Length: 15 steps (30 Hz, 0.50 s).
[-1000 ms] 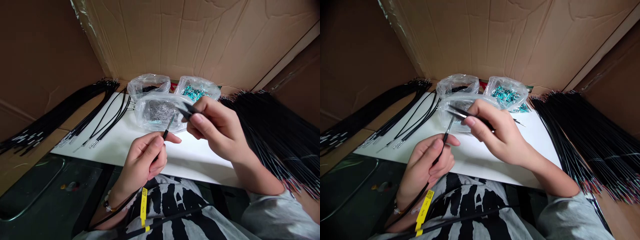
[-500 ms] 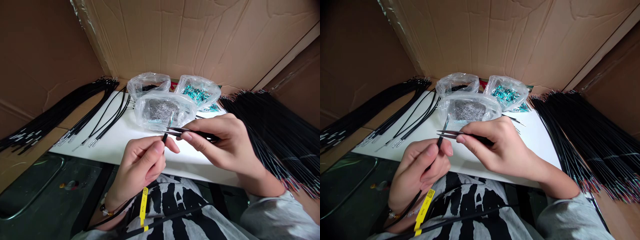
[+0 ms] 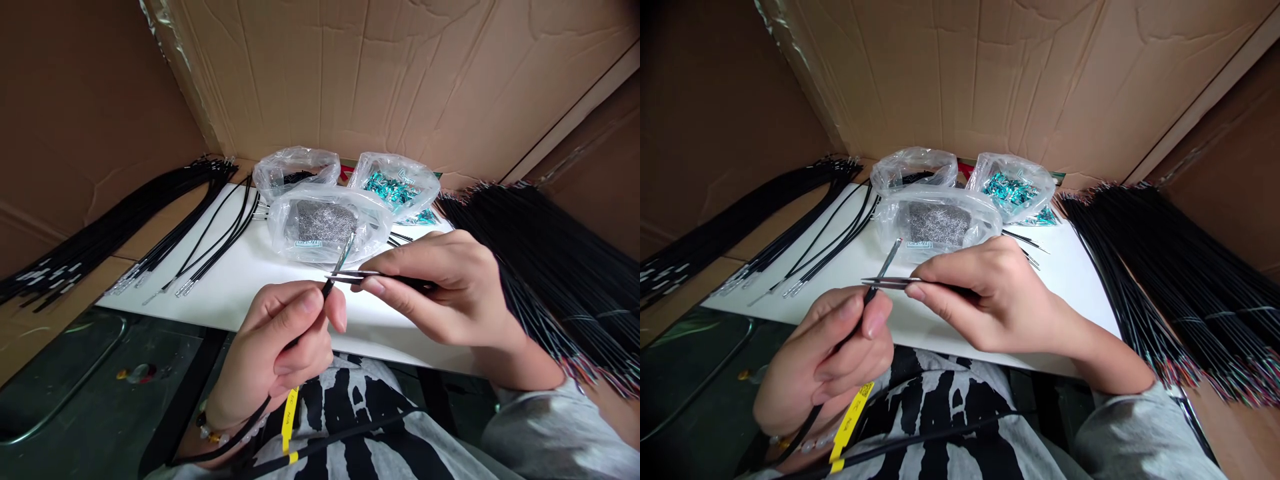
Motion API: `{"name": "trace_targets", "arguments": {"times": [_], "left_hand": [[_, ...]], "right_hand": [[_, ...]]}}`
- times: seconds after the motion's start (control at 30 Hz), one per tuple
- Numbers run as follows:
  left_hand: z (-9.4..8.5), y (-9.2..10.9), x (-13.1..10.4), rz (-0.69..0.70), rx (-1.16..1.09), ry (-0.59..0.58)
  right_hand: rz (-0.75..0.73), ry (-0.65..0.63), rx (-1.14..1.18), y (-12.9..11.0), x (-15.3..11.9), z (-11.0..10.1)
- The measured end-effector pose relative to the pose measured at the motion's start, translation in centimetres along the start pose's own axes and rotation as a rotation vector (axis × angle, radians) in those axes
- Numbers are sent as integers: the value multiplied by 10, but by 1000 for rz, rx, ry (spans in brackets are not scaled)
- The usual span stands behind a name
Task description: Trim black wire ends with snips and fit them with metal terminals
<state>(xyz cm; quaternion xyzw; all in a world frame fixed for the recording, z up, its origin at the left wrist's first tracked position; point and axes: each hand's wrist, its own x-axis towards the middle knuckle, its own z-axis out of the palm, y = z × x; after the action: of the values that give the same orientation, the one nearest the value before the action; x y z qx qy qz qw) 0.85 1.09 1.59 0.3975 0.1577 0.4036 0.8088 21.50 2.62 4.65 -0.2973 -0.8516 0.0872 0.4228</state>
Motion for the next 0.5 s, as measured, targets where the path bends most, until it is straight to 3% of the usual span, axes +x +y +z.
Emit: {"name": "trace_targets", "arguments": {"times": [0.27,0.5], "left_hand": [[2,-1,1,-11,-30,24],[4,-5,7,70,14,76]], "right_hand": [[-145,5,-97,4,0,-1],[-59,-12,-110,1,0,-16]]}}
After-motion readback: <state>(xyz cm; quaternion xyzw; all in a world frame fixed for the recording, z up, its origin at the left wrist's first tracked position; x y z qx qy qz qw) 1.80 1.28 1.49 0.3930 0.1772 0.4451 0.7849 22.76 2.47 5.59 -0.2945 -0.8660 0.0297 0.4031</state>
